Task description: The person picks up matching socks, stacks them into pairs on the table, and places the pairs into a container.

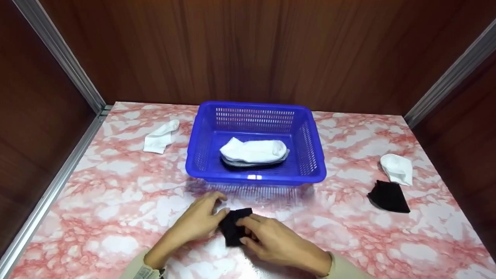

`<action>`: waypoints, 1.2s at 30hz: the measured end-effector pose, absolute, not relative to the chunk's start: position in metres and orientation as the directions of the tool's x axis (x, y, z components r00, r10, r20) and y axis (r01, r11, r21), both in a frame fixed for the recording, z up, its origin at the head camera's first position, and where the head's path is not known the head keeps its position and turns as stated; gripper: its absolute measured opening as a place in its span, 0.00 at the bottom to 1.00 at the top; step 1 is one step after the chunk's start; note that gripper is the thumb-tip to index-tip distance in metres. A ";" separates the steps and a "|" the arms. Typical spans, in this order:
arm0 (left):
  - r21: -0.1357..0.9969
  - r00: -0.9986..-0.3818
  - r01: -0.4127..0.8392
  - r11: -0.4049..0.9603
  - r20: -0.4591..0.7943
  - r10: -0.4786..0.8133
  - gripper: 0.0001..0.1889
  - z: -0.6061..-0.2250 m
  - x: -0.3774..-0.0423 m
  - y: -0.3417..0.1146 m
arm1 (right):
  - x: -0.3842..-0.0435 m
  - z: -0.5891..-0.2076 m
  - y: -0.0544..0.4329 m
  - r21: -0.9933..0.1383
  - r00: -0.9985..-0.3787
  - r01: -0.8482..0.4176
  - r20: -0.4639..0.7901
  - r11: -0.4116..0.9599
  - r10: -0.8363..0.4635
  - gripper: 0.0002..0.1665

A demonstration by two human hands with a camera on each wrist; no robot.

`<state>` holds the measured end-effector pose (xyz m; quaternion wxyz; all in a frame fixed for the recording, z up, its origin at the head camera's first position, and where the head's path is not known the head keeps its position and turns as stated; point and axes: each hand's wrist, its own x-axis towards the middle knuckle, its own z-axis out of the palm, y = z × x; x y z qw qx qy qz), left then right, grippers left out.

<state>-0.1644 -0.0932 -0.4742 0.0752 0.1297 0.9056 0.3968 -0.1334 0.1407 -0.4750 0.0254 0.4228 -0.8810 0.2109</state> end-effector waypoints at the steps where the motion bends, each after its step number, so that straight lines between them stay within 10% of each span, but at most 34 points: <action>1: 0.733 -0.950 0.180 0.656 -0.044 0.310 0.17 -0.474 -0.165 -0.095 | -0.134 -0.476 0.139 -0.345 -0.639 -0.757 0.213 0.555 -0.739 0.20; 26: 0.708 -0.849 0.291 0.644 -0.119 0.515 0.18 -0.469 -0.162 -0.108 | -0.135 -0.430 0.216 -0.170 -0.693 -0.706 -0.033 0.687 -0.720 0.10; 36: 0.504 -0.741 0.611 0.610 0.093 0.665 0.13 -0.467 -0.140 -0.093 | -0.120 -0.425 0.207 -0.147 -0.734 -0.656 -0.106 0.740 -0.671 0.17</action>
